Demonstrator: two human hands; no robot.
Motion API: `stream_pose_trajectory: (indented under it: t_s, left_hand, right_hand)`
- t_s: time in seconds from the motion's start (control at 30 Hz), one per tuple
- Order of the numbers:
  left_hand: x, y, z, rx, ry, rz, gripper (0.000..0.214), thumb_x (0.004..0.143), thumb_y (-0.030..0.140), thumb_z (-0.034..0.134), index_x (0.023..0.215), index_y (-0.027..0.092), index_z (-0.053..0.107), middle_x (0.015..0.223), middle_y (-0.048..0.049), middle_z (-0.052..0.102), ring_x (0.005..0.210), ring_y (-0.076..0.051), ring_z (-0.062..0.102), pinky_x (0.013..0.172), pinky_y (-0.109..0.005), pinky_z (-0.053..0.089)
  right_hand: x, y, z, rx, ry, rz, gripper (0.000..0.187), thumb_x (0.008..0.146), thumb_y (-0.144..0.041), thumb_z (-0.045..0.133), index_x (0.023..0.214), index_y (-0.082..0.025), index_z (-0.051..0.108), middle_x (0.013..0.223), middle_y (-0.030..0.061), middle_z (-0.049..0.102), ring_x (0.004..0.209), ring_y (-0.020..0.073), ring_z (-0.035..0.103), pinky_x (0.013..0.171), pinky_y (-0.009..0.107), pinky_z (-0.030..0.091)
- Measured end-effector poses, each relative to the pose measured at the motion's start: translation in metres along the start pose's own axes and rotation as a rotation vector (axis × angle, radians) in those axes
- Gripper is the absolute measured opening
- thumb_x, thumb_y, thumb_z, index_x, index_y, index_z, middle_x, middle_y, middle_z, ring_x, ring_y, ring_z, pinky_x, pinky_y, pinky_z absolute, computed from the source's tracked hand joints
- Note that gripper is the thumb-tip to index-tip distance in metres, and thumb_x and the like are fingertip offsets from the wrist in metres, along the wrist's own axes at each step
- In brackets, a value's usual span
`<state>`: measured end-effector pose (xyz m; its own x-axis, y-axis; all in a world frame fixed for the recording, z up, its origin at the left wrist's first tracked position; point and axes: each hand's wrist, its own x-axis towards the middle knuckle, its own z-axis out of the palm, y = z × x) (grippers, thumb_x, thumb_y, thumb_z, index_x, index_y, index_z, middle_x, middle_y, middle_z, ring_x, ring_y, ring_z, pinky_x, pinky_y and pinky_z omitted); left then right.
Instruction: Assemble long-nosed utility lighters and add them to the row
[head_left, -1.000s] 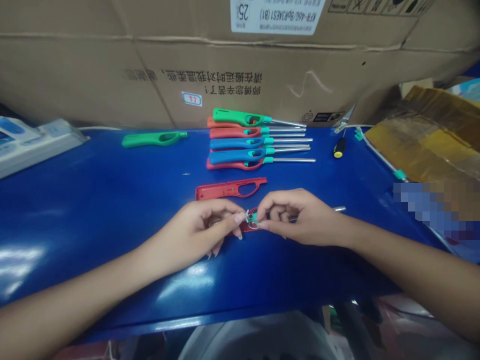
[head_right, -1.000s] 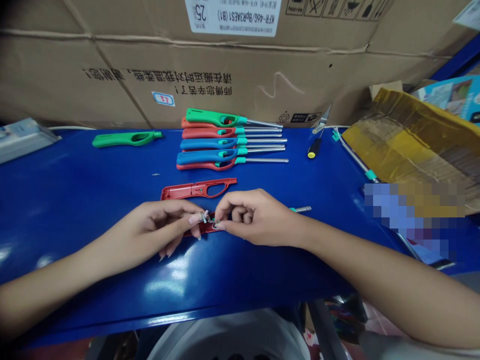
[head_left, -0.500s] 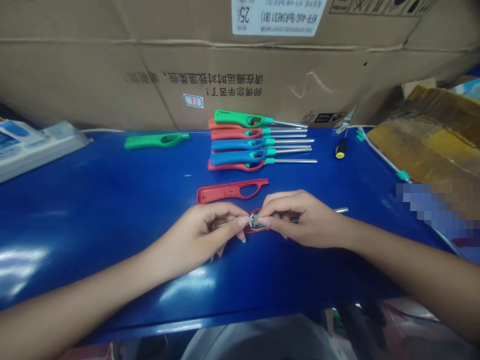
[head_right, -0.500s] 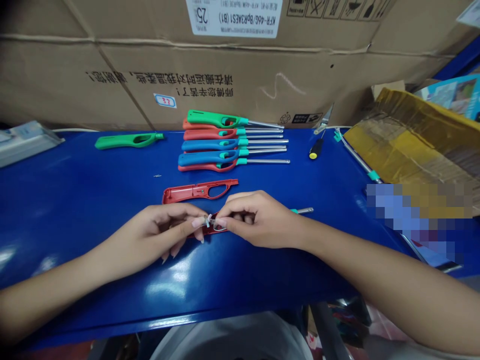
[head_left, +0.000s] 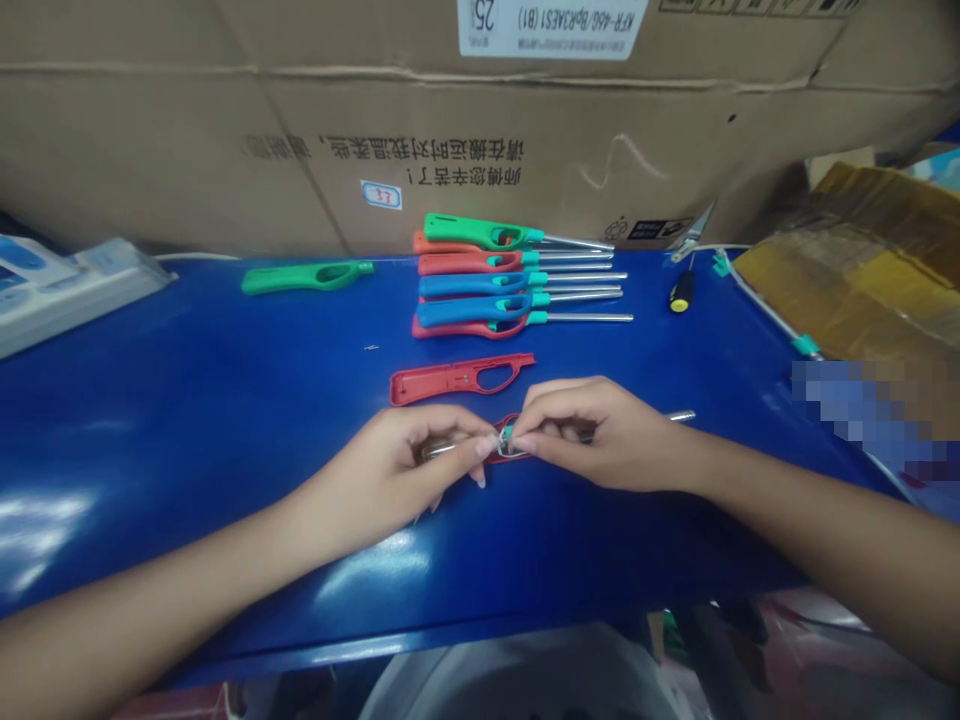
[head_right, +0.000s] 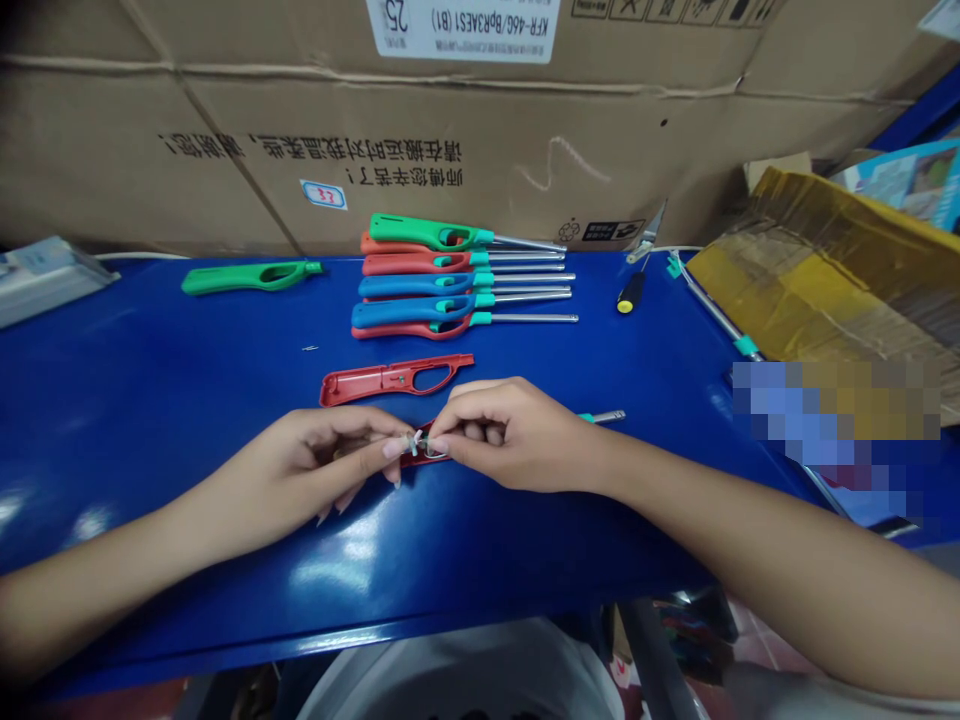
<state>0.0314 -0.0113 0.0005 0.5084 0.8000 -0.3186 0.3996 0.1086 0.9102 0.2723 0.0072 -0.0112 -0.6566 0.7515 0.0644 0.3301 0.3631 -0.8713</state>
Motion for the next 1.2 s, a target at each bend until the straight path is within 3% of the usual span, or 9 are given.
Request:
stream_pose_trajectory:
  t_s: [0.8,1.03,1.2]
  left_hand:
    - [0.0010,-0.0018,0.0035,0.037,0.022,0.065,0.026,0.097,0.040,0.064,0.089,0.017,0.076,0.077,-0.0001,0.073,0.049,-0.005,0.044,0.043,-0.014,0.035]
    - [0.0019,-0.0011,0.0010,-0.006,0.016,0.010,0.031,0.096,0.047,0.066,0.104,0.019,0.076,0.085,-0.0021,0.076,0.051,-0.006,0.051,0.044,-0.014,0.044]
    - [0.0027,0.0011,-0.0006,-0.013,0.017,-0.009,0.034,0.096,0.048,0.064,0.099,0.016,0.075,0.082,-0.0036,0.075,0.052,-0.007,0.054,0.043,-0.014,0.046]
  right_hand:
    - [0.0006,0.0018,-0.0003,-0.117,-0.049,-0.122,0.015,0.097,-0.019,0.062,0.091,-0.014,0.075,0.080,-0.0013,0.062,0.059,0.0045,0.045,0.054,0.019,0.036]
    - [0.0020,0.0005,0.0009,0.016,0.015,0.020,0.016,0.095,-0.025,0.063,0.087,-0.015,0.074,0.080,0.0003,0.064,0.060,0.0060,0.049,0.050,0.020,0.036]
    - [0.0018,0.0031,0.0005,0.156,0.049,0.130,0.017,0.093,-0.030,0.066,0.088,-0.014,0.072,0.087,0.0038,0.067,0.067,0.0098,0.058,0.058,0.023,0.044]
